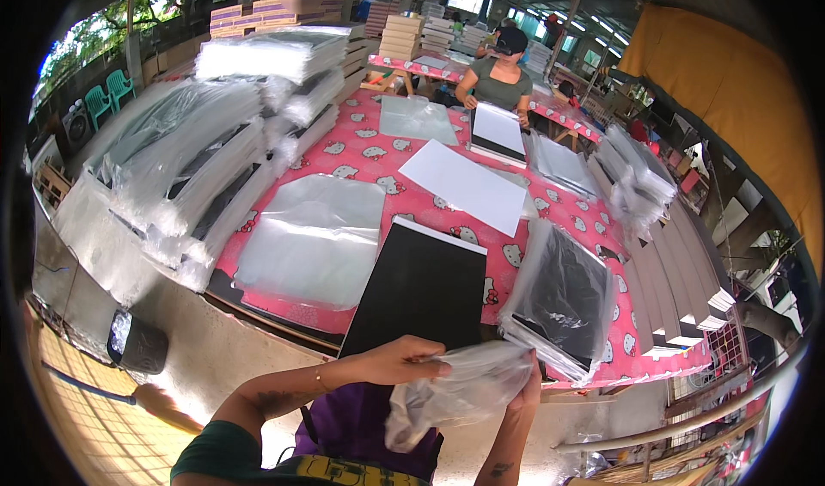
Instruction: The person places black sheets into plastic bags and adds white sheets to a growing stack on a table.
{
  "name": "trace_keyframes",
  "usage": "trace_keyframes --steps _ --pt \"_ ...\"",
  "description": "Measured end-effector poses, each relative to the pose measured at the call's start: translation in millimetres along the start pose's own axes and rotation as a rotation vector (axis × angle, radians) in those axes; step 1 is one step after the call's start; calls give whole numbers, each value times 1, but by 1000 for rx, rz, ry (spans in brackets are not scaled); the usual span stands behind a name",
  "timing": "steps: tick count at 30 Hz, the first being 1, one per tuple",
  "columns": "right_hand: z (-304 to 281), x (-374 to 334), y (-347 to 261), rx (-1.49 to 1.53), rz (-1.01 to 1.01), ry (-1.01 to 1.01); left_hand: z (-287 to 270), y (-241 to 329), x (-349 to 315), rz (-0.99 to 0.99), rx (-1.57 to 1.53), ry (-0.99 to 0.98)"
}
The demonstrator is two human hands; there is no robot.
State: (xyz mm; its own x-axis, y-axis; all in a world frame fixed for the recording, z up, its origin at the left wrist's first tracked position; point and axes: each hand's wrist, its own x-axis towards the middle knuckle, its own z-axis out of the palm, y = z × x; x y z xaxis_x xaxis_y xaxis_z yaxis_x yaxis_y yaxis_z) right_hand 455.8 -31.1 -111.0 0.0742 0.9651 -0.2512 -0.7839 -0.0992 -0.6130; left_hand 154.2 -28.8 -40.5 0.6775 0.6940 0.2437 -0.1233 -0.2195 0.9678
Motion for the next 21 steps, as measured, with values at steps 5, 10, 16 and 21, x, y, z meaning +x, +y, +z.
trace_keyframes --steps 5,10,16,21 --pt "-37 2 -12 -82 52 -70 8 0 14 19 80 -26" --pt "3 -22 -8 -46 -136 -20 -10 3 -1 17 18 98" --pt "-85 -20 -14 -717 65 -410 -27 19 3 226 -348 314" --pt "17 -34 -4 -421 -237 -557 -53 39 -19 -56 -288 207"
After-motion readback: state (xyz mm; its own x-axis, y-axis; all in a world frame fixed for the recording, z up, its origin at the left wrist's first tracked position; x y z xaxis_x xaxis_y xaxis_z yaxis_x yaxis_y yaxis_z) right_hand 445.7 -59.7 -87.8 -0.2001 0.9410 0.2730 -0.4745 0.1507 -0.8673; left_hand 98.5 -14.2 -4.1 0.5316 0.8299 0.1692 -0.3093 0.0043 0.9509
